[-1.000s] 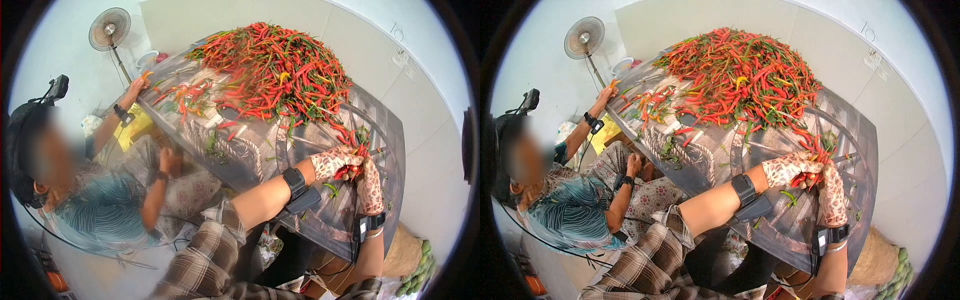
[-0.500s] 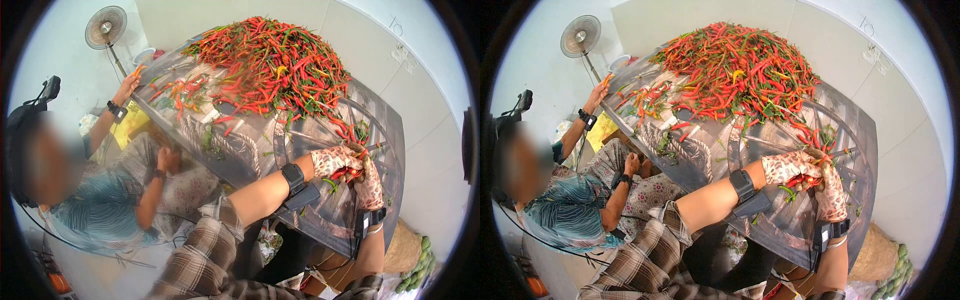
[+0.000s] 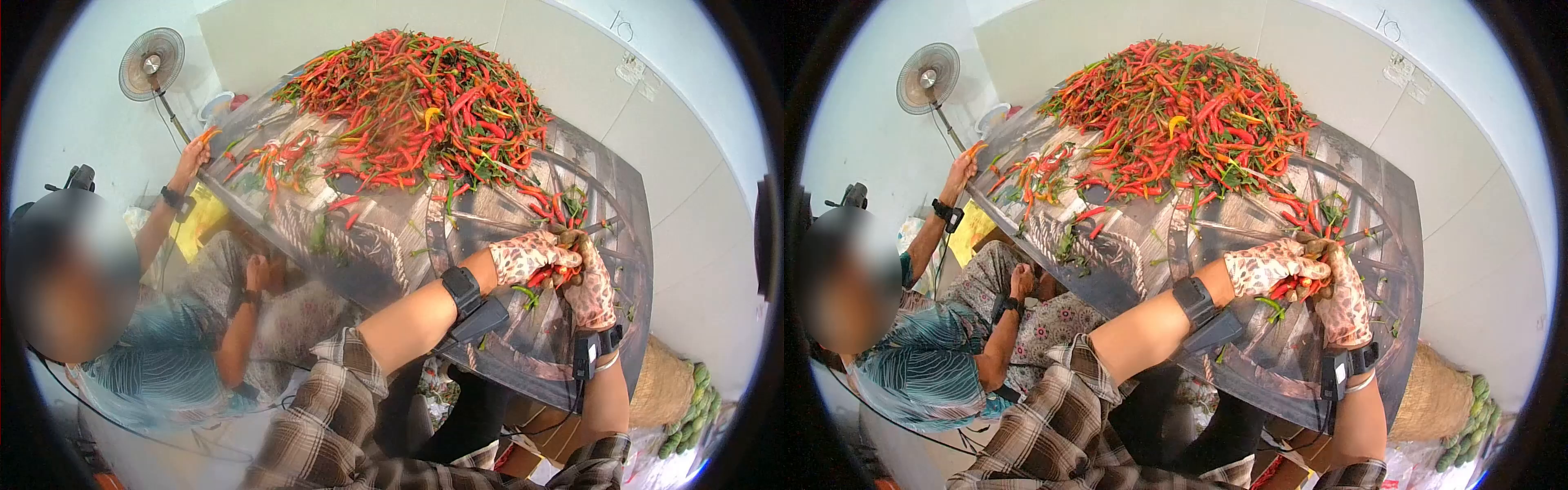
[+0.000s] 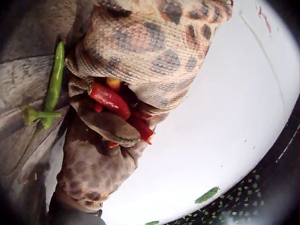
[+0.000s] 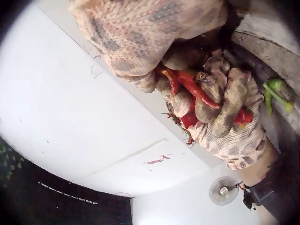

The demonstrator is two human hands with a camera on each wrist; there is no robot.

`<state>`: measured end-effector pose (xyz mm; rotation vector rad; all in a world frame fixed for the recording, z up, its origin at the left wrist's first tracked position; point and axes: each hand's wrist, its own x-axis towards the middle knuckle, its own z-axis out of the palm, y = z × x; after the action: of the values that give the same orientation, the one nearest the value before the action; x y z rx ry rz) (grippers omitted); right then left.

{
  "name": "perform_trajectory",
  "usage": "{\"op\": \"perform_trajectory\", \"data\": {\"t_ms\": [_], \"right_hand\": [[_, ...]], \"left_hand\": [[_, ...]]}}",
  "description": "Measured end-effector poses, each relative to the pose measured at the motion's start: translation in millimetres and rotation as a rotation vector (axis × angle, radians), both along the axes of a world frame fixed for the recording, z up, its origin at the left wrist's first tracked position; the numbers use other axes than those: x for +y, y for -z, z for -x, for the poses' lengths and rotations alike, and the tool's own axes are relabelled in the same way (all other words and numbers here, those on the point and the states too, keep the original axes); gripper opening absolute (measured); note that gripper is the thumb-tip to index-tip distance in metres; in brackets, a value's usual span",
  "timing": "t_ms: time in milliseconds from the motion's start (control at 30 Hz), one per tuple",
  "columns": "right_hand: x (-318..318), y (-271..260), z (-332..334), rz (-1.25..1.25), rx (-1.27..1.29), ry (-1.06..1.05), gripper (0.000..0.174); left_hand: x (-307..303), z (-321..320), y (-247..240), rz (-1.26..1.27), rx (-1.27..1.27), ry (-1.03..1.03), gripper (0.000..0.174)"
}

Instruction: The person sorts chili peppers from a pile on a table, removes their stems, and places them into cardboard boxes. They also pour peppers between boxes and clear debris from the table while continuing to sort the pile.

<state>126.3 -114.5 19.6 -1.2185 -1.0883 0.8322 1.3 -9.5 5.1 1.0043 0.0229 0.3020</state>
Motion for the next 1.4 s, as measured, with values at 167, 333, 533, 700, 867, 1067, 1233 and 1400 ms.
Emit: {"op": "perform_trajectory", "data": {"t_ms": [167,333,533,700,867,1067,1233,1400], "right_hand": [[12.6,5.1,-9.1,0.105,0.665,-0.052,0.037],[8.4,22.8,-23.9,0.054,-0.701,0.301,0.047],[7.5,13.5,-20.5,-0.036,-0.05,0.169,0.035],[13.3,18.2,-40.5,-0.144,1.0,-0.194,0.025],[7.9,24.6,-44.2,-0.11,0.325,0.013,0.039],[14.1,11.9,-44.4,-0.106,1.104,0.049,0.035],[9.3,7.7,-45.1,-0.072,1.045,0.035,0.036],[9.4,4.0,-38.2,-0.077,1.01,0.083,0.036]], "left_hand": [[2.3,-3.6,5.5,0.1,0.037,0.019,0.017],[8.9,-1.5,14.4,0.019,0.066,-0.002,0.021],[8.9,1.5,15.7,0.271,0.093,0.013,0.028],[5.4,7.2,7.2,0.245,0.114,-0.123,0.026],[7.9,3.5,2.3,0.325,0.122,-0.031,0.03],[19.0,-0.1,12.9,0.418,0.003,-0.027,0.04],[13.0,0.2,5.7,0.581,-0.144,0.025,0.049],[15.5,-4.2,5.4,0.52,-0.071,-0.132,0.052]]}}
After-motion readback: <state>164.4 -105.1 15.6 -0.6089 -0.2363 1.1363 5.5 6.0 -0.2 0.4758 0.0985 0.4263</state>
